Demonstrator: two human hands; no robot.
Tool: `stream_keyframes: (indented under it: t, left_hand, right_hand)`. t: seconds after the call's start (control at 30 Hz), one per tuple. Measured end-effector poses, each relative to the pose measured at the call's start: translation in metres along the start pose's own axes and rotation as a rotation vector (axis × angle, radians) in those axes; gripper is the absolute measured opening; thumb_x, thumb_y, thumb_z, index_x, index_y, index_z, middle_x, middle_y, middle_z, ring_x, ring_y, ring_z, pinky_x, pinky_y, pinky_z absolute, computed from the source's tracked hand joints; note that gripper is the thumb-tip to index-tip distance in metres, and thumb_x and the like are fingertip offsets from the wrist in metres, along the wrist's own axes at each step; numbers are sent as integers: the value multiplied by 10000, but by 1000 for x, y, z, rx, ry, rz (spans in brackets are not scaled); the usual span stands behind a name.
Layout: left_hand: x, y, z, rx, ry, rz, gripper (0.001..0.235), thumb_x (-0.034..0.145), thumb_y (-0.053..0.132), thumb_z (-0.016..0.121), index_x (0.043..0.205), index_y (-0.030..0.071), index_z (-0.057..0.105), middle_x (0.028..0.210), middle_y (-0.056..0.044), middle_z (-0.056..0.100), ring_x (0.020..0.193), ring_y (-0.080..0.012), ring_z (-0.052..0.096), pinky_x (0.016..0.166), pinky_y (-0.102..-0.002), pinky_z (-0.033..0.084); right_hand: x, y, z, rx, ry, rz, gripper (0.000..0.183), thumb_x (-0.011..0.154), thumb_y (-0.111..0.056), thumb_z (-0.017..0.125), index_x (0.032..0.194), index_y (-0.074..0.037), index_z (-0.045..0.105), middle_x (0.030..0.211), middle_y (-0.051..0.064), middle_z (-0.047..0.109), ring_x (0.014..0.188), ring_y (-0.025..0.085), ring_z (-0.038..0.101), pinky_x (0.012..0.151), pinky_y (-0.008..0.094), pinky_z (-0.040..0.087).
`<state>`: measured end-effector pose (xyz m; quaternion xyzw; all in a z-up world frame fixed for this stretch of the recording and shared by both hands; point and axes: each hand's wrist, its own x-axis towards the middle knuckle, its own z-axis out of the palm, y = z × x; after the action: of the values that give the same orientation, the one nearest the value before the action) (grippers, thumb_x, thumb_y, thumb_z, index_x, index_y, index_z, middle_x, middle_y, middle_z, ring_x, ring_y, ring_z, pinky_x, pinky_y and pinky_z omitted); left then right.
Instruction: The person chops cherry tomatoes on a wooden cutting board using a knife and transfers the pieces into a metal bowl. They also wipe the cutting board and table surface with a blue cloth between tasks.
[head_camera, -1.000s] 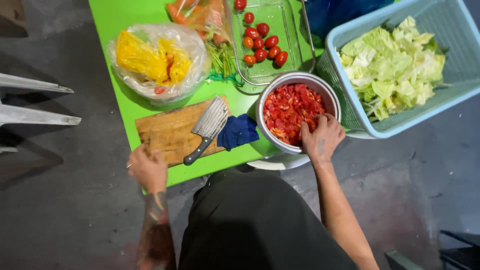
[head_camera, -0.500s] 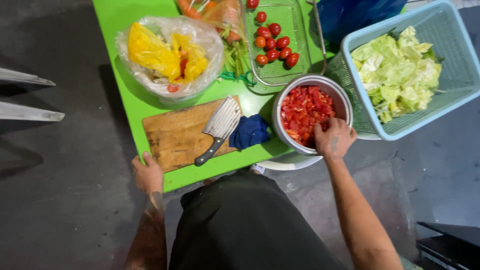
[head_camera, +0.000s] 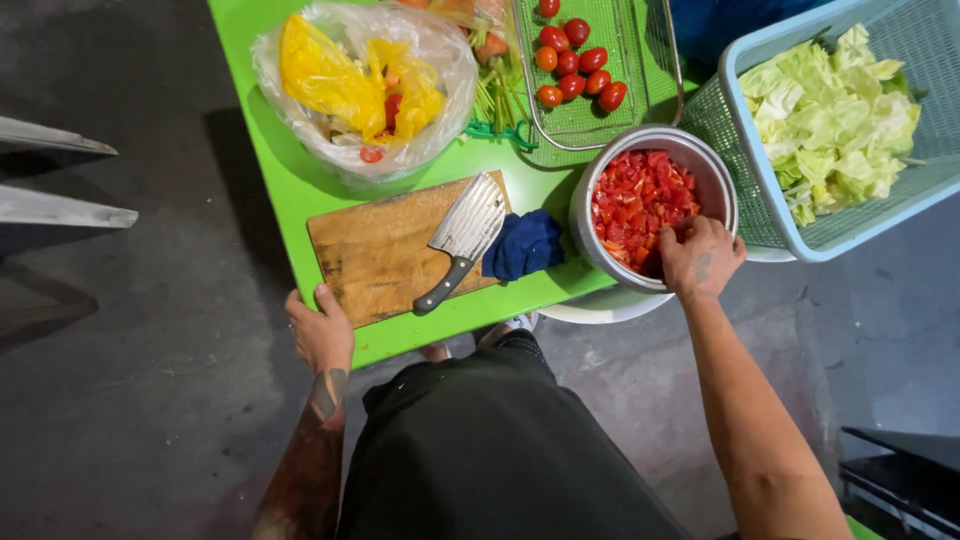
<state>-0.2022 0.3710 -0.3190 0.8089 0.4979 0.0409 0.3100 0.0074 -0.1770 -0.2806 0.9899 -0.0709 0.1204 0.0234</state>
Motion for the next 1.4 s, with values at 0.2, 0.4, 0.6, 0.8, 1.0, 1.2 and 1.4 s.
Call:
stream_keyframes:
  t: [0.2, 0.4, 0.6, 0.8, 1.0, 1.2, 1.4]
  left_hand:
    - [-7, 11, -11, -6, -47, -3, 610, 1072, 564, 446, 1430, 70, 437, 1241, -308, 614, 1202, -523, 591, 975, -662, 452]
    - [-9, 15, -15, -1, -88, -29, 643, 1061, 610, 425, 1435, 87, 428, 1244, -289, 621, 1219, -501, 589, 981, -645, 447]
    - [-8, 18, -18, 5, -105, -38, 639, 1058, 613, 431, 1429, 93, 428, 1238, -278, 627, 1210, -492, 598, 975, -634, 451]
    - [-4, 14, -14, 7, -118, -51, 637, 1056, 618, 423, 1442, 112, 407, 1252, -283, 622, 1228, -487, 587, 997, -623, 441]
    - [-4, 13, -15, 9, -128, -52, 657, 1047, 641, 410, 1437, 113, 402, 1244, -288, 627, 1220, -491, 595, 1000, -618, 445]
    - [-8, 20, -20, 14, -123, -52, 631, 1050, 621, 421, 1429, 117, 412, 1226, -294, 636, 1205, -491, 606, 998, -608, 450]
    - [-13, 26, -25, 4, -123, -46, 629, 1051, 611, 423, 1422, 103, 416, 1229, -297, 637, 1194, -502, 610, 991, -616, 454]
  right_hand:
    - [-2, -5, -4, -3, -17, 18, 292, 857, -511, 732, 985, -248, 725, 1004, 6, 723, 1064, 262, 683, 1123, 496, 333]
    - [-2, -6, -8, -18, -95, 39, 323, 900, -536, 687, 1042, -249, 724, 1020, -1, 732, 1112, 249, 657, 1143, 486, 300]
    - [-2, -4, -7, -61, -110, 27, 280, 916, -501, 687, 1038, -253, 728, 1050, -1, 737, 1139, 250, 647, 1144, 506, 299]
    - [0, 6, 5, -46, -135, 28, 253, 935, -473, 674, 1083, -274, 726, 1075, -1, 731, 1169, 252, 635, 1156, 512, 288]
    - [0, 8, 9, -35, -133, 30, 232, 937, -465, 663, 1079, -292, 723, 1067, -10, 727, 1163, 247, 635, 1155, 510, 290]
    - [0, 3, 0, -33, -142, 37, 216, 944, -434, 660, 1067, -273, 734, 1055, 8, 733, 1160, 259, 639, 1154, 510, 285]
    - [1, 4, -1, -29, -163, 46, 207, 946, -444, 659, 1068, -296, 737, 1065, -12, 733, 1170, 238, 632, 1157, 499, 275]
